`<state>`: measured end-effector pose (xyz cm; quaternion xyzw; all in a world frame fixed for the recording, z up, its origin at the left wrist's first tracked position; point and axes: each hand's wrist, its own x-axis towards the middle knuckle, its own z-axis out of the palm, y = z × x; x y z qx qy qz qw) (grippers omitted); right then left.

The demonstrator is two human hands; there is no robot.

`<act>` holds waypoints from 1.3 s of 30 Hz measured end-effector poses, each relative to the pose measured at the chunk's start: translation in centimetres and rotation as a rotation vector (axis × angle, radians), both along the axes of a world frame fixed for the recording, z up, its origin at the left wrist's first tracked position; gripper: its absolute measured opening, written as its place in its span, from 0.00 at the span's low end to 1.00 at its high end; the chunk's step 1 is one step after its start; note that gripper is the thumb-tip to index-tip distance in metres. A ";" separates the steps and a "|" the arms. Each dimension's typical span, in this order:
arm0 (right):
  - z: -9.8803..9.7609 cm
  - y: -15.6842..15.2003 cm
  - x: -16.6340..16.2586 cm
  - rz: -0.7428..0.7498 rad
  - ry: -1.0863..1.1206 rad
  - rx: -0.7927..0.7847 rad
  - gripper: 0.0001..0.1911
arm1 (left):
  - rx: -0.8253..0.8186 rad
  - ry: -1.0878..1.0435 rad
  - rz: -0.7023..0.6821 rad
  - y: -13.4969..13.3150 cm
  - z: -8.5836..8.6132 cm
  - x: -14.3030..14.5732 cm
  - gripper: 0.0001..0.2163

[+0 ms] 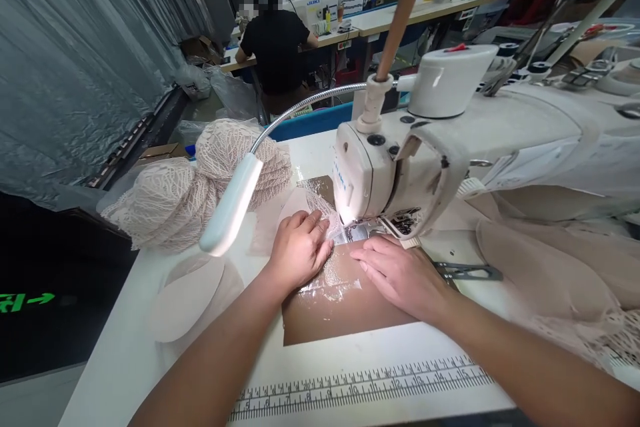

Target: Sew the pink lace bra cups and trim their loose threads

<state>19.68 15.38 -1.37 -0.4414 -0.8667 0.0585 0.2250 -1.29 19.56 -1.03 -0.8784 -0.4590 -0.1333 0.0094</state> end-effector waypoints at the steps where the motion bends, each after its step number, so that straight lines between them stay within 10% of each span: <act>1: 0.1 0.0 0.0 -0.002 0.005 -0.004 0.15 | 0.002 -0.005 0.016 0.0 0.0 0.0 0.17; 14: 0.1 0.3 0.2 0.034 -0.011 -0.044 0.15 | -0.032 0.097 0.296 -0.6 1.1 -0.7 0.23; 20: 0.1 0.4 0.3 0.054 -0.010 -0.029 0.14 | -0.206 0.118 0.297 -1.6 4.3 -2.3 0.27; 25: 0.3 0.1 0.4 0.065 0.005 -0.025 0.14 | -0.188 0.051 0.365 -5.0 7.6 -8.1 0.29; 30: 0.4 -0.1 0.5 0.062 0.008 0.004 0.13 | -0.198 0.119 0.862 -10.9 4.9 -16.7 0.33; 34: 0.3 -0.2 0.5 0.049 0.022 -0.015 0.14 | -0.270 -0.207 0.902 -15.2 2.2 -18.6 0.27; 39: 0.3 -0.3 0.6 0.044 0.076 -0.046 0.14 | -0.745 -0.787 0.616 -16.3 4.1 -12.4 0.17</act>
